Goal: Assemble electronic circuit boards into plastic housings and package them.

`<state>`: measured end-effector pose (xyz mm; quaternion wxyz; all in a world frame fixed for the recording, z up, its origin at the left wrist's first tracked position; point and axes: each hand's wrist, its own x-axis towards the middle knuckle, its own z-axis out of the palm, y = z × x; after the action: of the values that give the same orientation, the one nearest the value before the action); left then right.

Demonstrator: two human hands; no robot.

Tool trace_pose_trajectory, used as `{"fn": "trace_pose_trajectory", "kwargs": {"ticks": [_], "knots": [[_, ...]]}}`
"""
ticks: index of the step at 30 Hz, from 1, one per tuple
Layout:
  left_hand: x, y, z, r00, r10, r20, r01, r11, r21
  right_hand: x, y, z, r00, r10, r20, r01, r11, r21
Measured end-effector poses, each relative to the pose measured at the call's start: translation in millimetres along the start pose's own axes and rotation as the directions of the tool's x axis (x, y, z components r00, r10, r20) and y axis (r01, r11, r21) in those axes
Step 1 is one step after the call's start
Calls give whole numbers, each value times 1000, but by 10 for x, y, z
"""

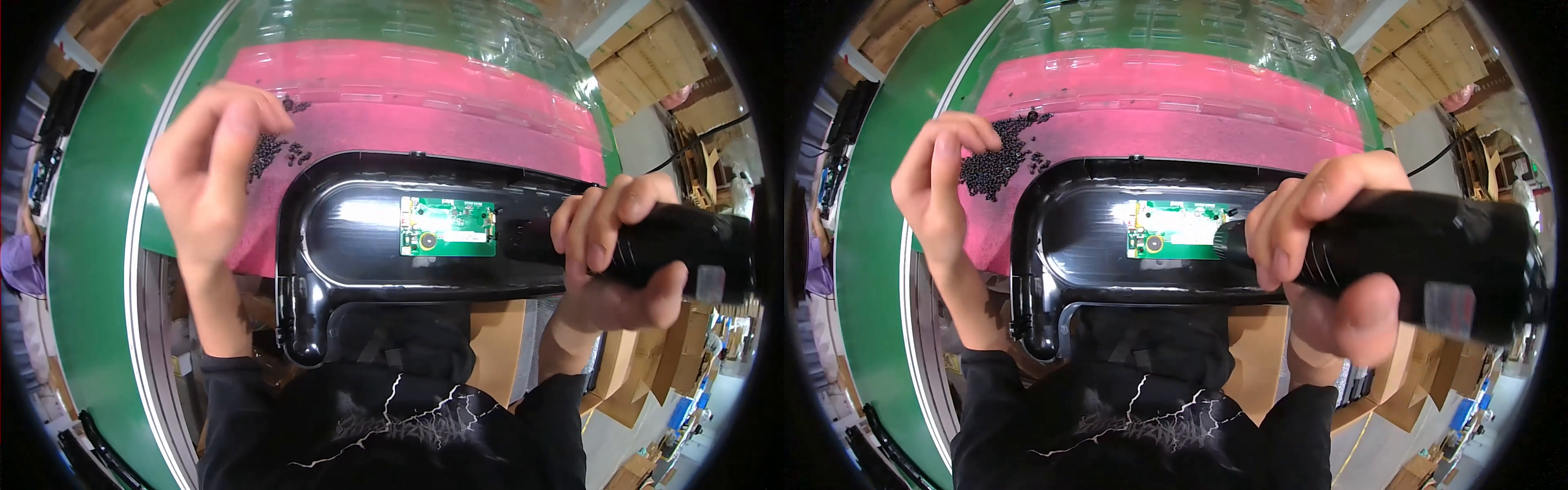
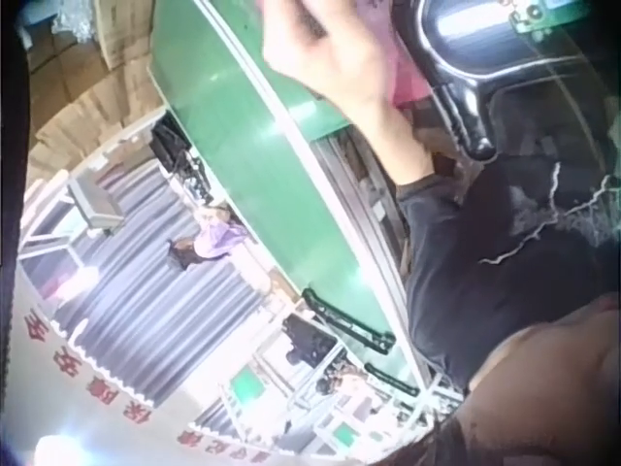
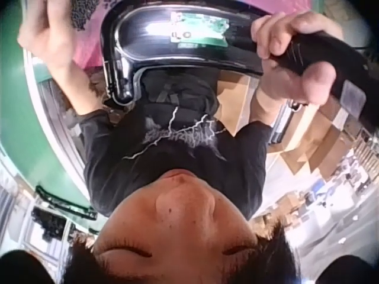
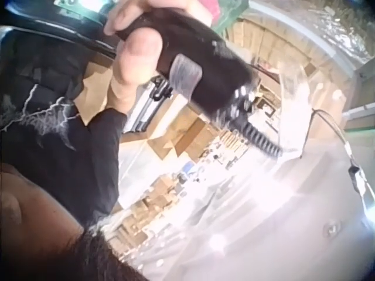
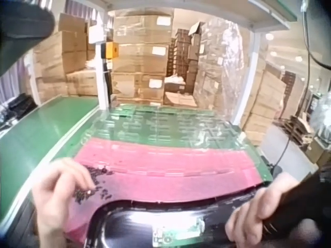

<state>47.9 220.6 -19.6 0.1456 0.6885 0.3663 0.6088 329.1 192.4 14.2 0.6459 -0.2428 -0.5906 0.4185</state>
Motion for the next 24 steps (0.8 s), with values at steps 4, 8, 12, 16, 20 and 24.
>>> {"fn": "trace_pose_trajectory", "kwargs": {"ticks": [4,8,12,16,20,24], "knots": [[88,-281,-157,971,-232,67,196,919,343,-2,95,-110,998,49,42,-48,999,-23],[114,-563,-197,928,-359,96,260,812,522,-15,148,-136,995,80,52,-80,997,-14],[22,-817,-203,961,-270,58,188,794,578,-36,162,-142,996,85,38,-87,996,36],[-68,-898,-209,950,-291,115,150,747,648,-62,164,-207,994,97,42,-100,993,67],[-36,-835,-165,936,-328,127,187,771,608,-48,197,-232,993,86,81,-94,990,101],[-34,-843,-163,925,-320,204,154,808,568,-28,203,-215,990,102,93,-112,987,112]]}}
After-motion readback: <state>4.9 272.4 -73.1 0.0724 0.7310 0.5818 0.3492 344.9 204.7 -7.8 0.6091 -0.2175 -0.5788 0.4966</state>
